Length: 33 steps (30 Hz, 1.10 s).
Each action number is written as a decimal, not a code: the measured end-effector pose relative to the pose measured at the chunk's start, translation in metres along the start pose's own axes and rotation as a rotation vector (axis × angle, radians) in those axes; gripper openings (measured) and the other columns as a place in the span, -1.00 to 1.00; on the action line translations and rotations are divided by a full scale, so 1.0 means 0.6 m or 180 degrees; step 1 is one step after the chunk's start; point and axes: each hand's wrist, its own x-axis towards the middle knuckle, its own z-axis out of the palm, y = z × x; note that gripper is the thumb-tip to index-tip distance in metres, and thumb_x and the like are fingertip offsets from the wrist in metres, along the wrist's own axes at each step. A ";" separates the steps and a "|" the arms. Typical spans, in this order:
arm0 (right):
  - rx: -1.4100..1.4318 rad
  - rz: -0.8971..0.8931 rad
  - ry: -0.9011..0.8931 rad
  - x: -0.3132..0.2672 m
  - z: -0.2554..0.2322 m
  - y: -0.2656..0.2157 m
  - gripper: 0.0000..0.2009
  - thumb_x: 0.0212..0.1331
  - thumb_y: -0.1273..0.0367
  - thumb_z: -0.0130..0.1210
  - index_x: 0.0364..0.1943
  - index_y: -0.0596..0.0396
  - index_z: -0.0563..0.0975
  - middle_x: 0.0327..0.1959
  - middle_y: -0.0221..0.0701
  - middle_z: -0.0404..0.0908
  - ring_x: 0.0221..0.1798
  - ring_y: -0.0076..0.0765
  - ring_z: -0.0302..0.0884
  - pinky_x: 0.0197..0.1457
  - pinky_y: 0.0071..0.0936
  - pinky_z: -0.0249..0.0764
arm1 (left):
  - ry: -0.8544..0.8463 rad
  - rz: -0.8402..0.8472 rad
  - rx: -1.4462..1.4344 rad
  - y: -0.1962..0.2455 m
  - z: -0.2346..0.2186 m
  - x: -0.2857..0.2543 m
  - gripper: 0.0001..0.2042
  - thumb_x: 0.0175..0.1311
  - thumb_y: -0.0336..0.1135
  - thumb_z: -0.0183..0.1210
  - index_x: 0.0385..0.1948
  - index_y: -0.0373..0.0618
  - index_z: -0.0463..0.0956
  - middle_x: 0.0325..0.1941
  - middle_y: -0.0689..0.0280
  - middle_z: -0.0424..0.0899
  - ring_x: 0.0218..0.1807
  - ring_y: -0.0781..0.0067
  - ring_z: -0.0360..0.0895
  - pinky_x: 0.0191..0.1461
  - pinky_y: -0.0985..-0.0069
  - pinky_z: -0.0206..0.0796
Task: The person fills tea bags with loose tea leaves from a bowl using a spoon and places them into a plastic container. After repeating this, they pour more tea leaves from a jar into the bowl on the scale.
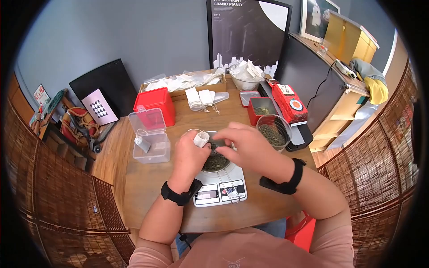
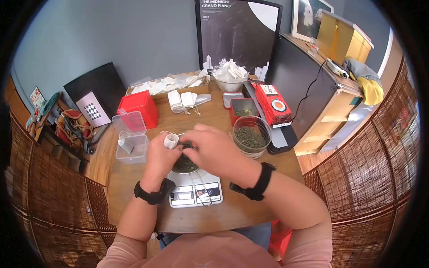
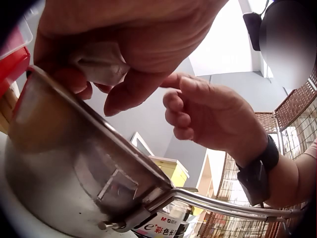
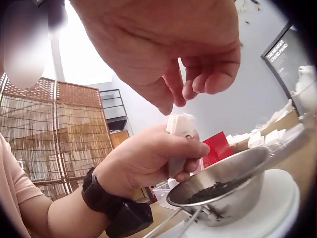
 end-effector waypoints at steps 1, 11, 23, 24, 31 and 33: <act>-0.0012 -0.0041 -0.0007 0.008 0.004 -0.008 -0.79 -0.04 0.42 0.18 -0.26 0.08 0.57 -0.41 -0.30 0.50 -0.29 -0.11 0.49 -0.23 -0.26 0.42 | -0.0005 0.0011 0.0003 0.002 0.000 0.000 -0.81 -0.10 -0.43 0.29 -0.43 -0.24 0.51 -0.49 0.13 0.60 -0.45 0.25 0.54 -0.33 0.41 0.35; 0.0054 0.0073 0.0078 0.052 0.026 -0.002 -0.92 -0.01 0.43 0.11 -0.44 0.13 0.58 -0.43 -0.22 0.53 -0.26 -0.05 0.50 -0.20 -0.22 0.42 | -0.0075 0.0027 -0.0173 0.006 -0.008 -0.010 -0.59 -0.20 -0.40 0.37 -0.21 -0.21 0.49 -0.21 0.09 0.55 -0.17 0.13 0.53 -0.14 0.35 0.39; 0.0342 -0.0116 -0.0113 0.056 0.002 -0.006 -0.92 0.04 0.51 0.10 -0.37 0.18 0.55 -0.41 -0.29 0.45 -0.37 -0.26 0.48 -0.28 -0.40 0.39 | -0.0798 -0.0381 -0.1153 0.039 -0.041 -0.012 -0.49 -0.17 -0.42 0.40 -0.08 -0.22 0.45 -0.25 0.26 0.60 -0.23 0.49 0.54 -0.15 0.52 0.40; 0.0312 -0.0285 -0.0076 0.054 0.003 -0.005 -0.92 0.04 0.51 0.10 -0.36 0.17 0.55 -0.39 -0.30 0.45 -0.36 -0.27 0.47 -0.27 -0.42 0.39 | -0.0878 -0.0394 -0.1393 0.036 -0.040 -0.013 -0.55 -0.14 -0.43 0.38 -0.12 -0.21 0.47 -0.31 0.29 0.62 -0.27 0.54 0.54 -0.19 0.55 0.39; 0.0458 -0.0576 -0.0179 0.041 0.008 -0.021 -0.87 0.00 0.54 0.12 -0.32 0.15 0.55 -0.35 -0.35 0.42 -0.36 -0.34 0.41 -0.28 -0.47 0.37 | -0.0516 -0.0060 -0.1216 0.030 -0.027 -0.019 -0.79 -0.06 -0.43 0.30 -0.34 -0.22 0.54 -0.42 0.33 0.59 -0.35 0.61 0.48 -0.27 0.57 0.33; 0.0477 -0.0527 -0.0149 0.031 -0.003 -0.034 -0.84 -0.03 0.54 0.14 -0.30 0.14 0.54 -0.35 -0.37 0.41 -0.37 -0.37 0.39 -0.29 -0.49 0.36 | -0.0386 -0.0163 -0.1446 0.017 -0.020 -0.019 -0.84 -0.07 -0.45 0.29 -0.45 -0.21 0.51 -0.49 0.36 0.54 -0.41 0.61 0.43 -0.31 0.58 0.30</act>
